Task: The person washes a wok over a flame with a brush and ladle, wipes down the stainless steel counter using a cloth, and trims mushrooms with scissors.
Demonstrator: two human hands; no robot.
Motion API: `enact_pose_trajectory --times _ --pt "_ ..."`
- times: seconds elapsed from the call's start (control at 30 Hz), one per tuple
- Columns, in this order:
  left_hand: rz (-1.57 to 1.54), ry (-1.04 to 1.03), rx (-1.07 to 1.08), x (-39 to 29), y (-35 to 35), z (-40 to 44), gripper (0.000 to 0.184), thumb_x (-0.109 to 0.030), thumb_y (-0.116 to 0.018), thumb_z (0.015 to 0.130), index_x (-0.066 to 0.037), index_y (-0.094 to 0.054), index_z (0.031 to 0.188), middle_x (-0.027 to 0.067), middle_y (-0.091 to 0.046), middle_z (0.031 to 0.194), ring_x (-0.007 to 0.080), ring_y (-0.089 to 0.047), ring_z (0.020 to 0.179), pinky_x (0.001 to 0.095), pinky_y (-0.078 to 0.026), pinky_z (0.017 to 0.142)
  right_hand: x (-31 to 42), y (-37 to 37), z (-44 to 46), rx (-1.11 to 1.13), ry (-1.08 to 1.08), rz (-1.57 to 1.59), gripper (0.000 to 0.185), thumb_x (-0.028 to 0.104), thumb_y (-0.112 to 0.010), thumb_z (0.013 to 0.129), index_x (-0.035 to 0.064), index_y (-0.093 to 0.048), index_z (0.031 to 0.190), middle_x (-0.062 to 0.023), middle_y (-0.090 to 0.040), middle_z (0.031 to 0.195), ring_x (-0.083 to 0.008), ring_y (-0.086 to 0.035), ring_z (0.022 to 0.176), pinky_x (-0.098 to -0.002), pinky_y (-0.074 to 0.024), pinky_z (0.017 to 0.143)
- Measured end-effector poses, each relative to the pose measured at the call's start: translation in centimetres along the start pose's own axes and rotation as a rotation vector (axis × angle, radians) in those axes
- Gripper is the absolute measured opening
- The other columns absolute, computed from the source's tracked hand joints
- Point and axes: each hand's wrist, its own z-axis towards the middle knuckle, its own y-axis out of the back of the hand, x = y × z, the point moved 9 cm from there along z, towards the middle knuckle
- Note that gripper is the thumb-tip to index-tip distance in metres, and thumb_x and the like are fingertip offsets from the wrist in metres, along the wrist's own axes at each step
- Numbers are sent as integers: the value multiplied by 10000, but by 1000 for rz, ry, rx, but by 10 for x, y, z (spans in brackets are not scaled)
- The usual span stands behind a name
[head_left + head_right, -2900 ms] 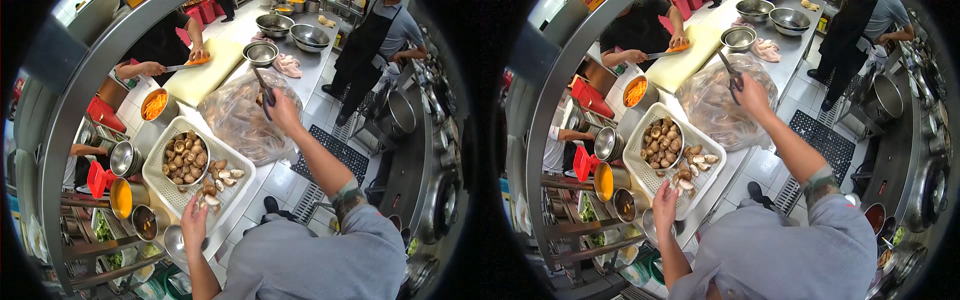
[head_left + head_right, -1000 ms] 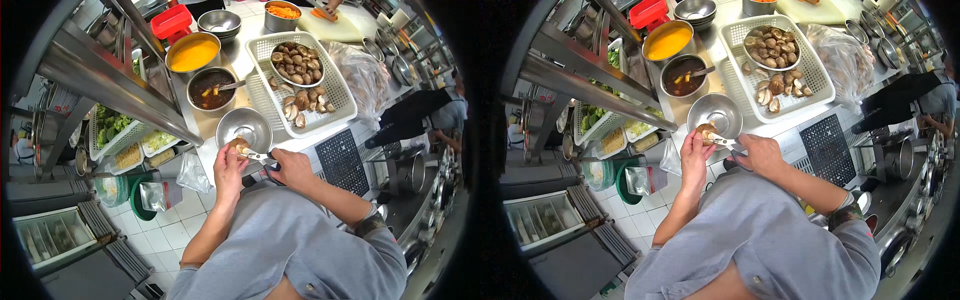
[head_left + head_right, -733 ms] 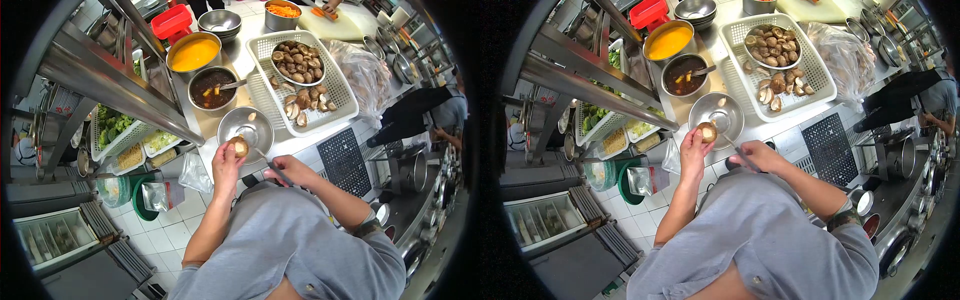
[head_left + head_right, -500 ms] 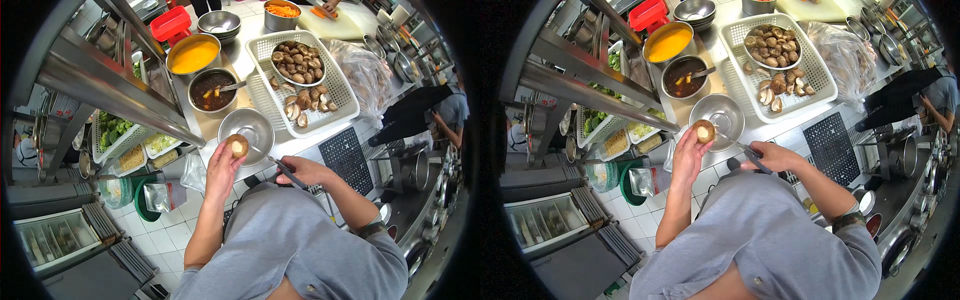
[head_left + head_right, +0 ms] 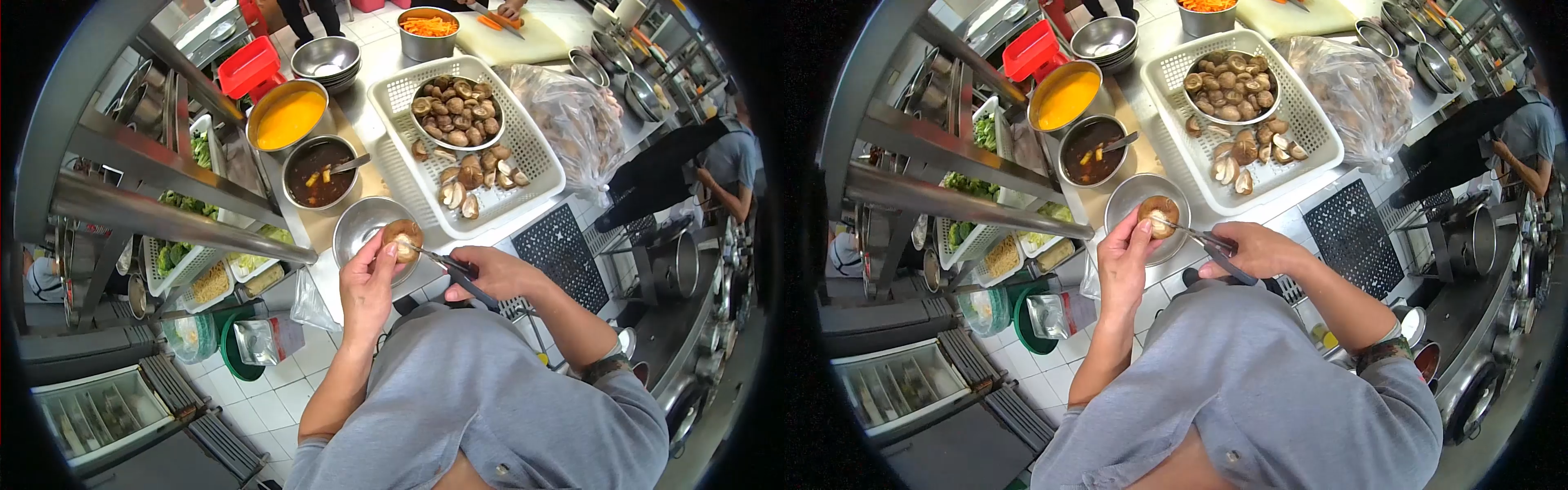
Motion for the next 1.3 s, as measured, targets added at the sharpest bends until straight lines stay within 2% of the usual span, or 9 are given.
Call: enact_pose_trajectory --times 0.4,0.47,0.57,0.63,0.93,1.07,1.1,1.17,1.3 --pt "-63 -7 140 -13 -76 35 370 -140 -568 1007 36 -554 1332 108 -683 1137 143 -670 969 280 -567 806 -57 84 -49 -138 94 -115 462 409 -824 801 3 -616 728 -29 -555 586 -126 -509 555 -324 -440 531" --pt "-44 -25 169 -17 -90 40 348 -137 -569 1007 29 -545 1312 96 -683 1117 134 -659 957 276 -556 796 -76 101 -66 -133 -87 413 411 358 -820 821 7 -611 776 -3 -581 619 -123 -567 598 -295 -479 557" --pt "54 36 255 -8 -126 42 336 -123 -569 1008 30 -540 1306 94 -680 1134 133 -647 971 270 -535 817 -51 141 -60 -515 280 339 374 275 -818 836 21 -574 961 -40 -673 849 -122 -638 770 -256 -522 664" --pt "88 -9 345 -5 -156 38 333 -116 -569 1007 37 -548 1302 99 -676 1151 126 -638 985 261 -525 824 -34 142 -47 -503 332 494 448 144 -816 832 12 -529 1151 -79 -672 1086 -109 -631 950 -290 -519 840" --pt "729 -74 627 -20 -183 46 333 -127 -596 982 1 -605 1289 13 -649 1007 82 -569 879 221 -462 789 -49 181 -19 -256 357 392 329 258 -811 813 34 -581 886 2 -599 746 -74 -532 675 -269 -460 596" --pt "646 52 332 5 -152 85 392 -143 -644 950 -56 -595 1329 108 -661 1204 145 -624 1029 272 -505 832 -46 248 -44 -797 375 -167 289 250 -779 803 49 -580 861 -111 -643 745 -284 -637 685 -393 -501 631" --pt "887 -167 287 -9 -154 85 446 -160 -649 950 -41 -554 1369 156 -577 1361 203 -599 1161 314 -506 921 -62 275 -52 -933 368 -137 260 221 -763 791 51 -581 868 -137 -646 765 -331 -642 717 -424 -504 651" --pt "860 -206 241 -16 -146 81 468 -155 -649 950 -26 -530 1383 160 -517 1426 233 -557 1235 342 -496 969 -104 337 -90 -1241 237 -177 199 138 -711 765 52 -587 895 -162 -662 797 -379 -660 777 -463 -507 685" --pt "672 -137 193 -12 -142 68 476 -109 -639 945 3 -506 1389 158 -519 1406 248 -541 1251 365 -491 992 -174 424 -126 -1150 -121 -359 239 153 -678 795 51 -571 983 -178 -683 953 -379 -651 932 -471 -510 766"
